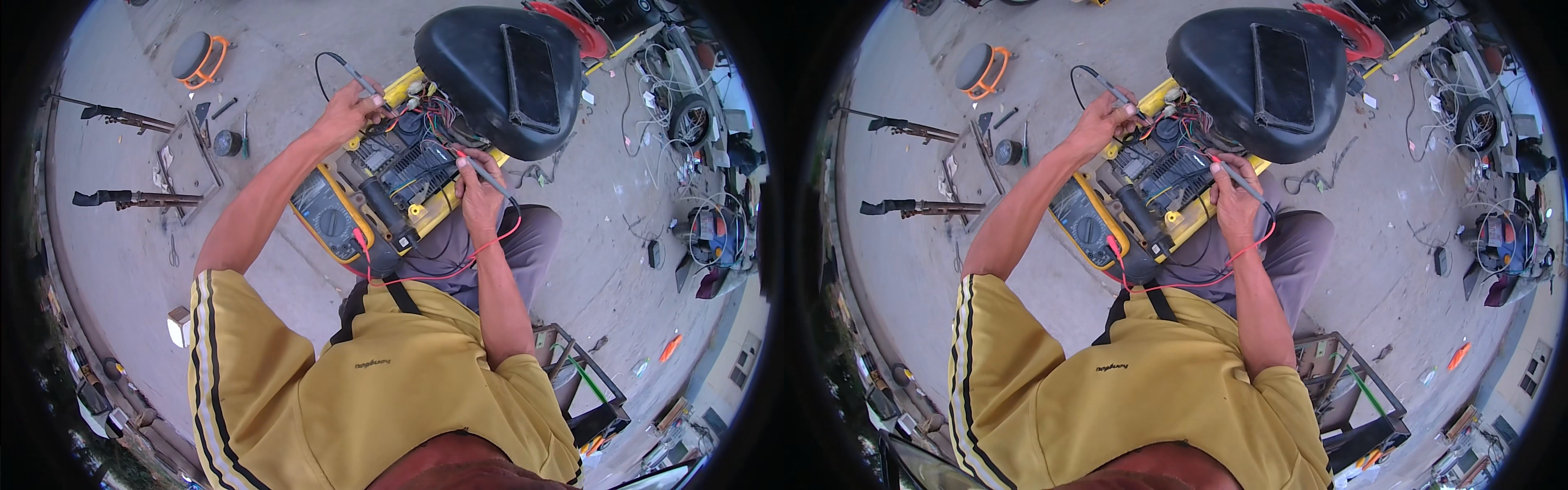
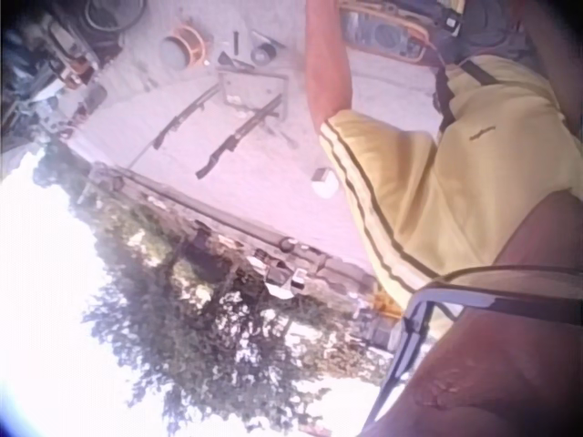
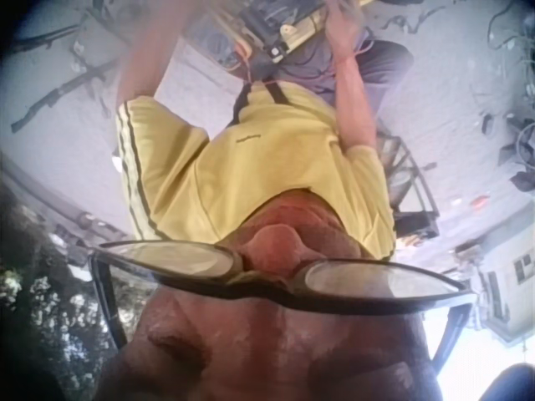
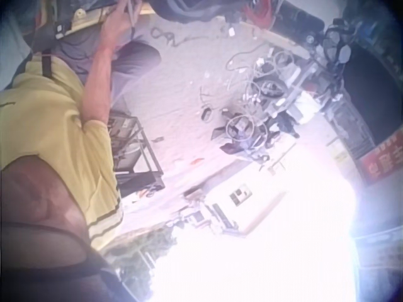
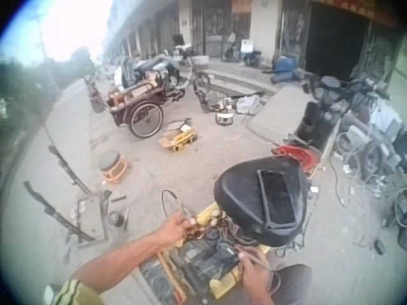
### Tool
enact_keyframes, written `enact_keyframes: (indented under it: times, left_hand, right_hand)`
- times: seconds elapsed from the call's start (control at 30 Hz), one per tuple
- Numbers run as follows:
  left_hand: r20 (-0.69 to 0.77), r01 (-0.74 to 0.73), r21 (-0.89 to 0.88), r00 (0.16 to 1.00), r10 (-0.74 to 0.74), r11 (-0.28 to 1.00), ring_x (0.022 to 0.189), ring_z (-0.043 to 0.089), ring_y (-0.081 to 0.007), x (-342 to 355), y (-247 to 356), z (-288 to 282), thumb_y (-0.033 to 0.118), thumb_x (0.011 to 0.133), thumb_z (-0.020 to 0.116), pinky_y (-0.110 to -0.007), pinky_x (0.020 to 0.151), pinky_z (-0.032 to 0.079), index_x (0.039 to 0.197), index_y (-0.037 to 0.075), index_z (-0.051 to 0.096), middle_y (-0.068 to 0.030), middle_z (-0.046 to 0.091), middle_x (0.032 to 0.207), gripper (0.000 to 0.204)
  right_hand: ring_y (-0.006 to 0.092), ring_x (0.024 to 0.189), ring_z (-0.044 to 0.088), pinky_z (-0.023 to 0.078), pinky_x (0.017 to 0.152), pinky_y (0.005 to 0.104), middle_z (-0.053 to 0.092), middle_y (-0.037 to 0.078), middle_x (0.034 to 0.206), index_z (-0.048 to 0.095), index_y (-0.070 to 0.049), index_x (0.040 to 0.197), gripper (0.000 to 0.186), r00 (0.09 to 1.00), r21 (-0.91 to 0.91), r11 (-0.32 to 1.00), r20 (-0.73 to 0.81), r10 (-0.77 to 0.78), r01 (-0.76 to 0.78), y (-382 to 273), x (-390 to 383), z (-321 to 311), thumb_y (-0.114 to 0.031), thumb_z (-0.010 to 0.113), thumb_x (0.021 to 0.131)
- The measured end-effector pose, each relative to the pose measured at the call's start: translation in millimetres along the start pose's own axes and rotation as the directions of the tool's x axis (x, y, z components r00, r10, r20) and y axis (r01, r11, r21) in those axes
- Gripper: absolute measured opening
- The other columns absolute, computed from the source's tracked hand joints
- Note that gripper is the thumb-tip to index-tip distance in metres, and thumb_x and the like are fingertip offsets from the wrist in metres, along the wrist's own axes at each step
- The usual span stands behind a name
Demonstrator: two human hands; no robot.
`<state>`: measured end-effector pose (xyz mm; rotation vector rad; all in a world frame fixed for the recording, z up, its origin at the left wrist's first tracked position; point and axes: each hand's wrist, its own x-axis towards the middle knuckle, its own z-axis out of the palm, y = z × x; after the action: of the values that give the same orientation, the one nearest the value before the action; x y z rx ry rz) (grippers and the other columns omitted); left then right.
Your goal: The person uses a multimeter to test the electrical system of a yellow scooter. They connect the multimeter probes to various wires under the seat and briefly insert a key into the ignition to check for voltage readings.
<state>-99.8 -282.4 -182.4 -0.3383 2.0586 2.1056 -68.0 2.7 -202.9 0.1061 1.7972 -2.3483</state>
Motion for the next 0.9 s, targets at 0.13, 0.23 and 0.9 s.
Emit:
enact_keyframes:
  times: [0.13,0.23,0.9]
  left_hand:
    - [0.015,-0.001,0.004,1.000,0.001,1.000,0.077,0.055,-0.0079,1.6,-2.5,-1.9,0.017,0.107,0.058,-0.023,0.065,0.044,0.117,0.009,0.054,-0.0073,0.072,0.098,0.014]
    - [0.015,0.003,0.003,1.000,-0.003,1.000,0.078,0.056,-0.0080,1.9,-2.9,-2.5,0.017,0.107,0.058,-0.023,0.066,0.044,0.118,0.009,0.054,-0.0067,0.072,0.097,0.014]
    - [-0.006,0.014,-0.012,1.000,-0.014,1.000,0.077,0.059,-0.0118,-1.7,2.4,-0.6,0.012,0.107,0.058,-0.029,0.069,0.048,0.118,0.004,0.055,-0.0112,0.071,0.093,0.014]
  right_hand:
    - [0.0036,0.055,0.051,0.042,0.048,0.0190,0.074,0.014,0.116,0.064,0.004,0.112,0.016,1.000,0.002,1.000,-0.004,0.005,-0.005,-1.0,0.0,0.3,-0.002,0.068,0.098]
    - [0.0037,0.056,0.051,0.042,0.048,0.0191,0.074,0.014,0.117,0.064,0.004,0.111,0.016,1.000,-0.002,1.000,-0.004,0.009,-0.009,-1.5,0.4,0.3,-0.003,0.069,0.098]
    - [0.0039,0.056,0.051,0.042,0.048,0.0192,0.073,0.012,0.116,0.065,0.003,0.111,0.018,1.000,-0.019,1.000,0.000,0.002,-0.002,-4.4,-1.1,2.7,-0.008,0.070,0.099]
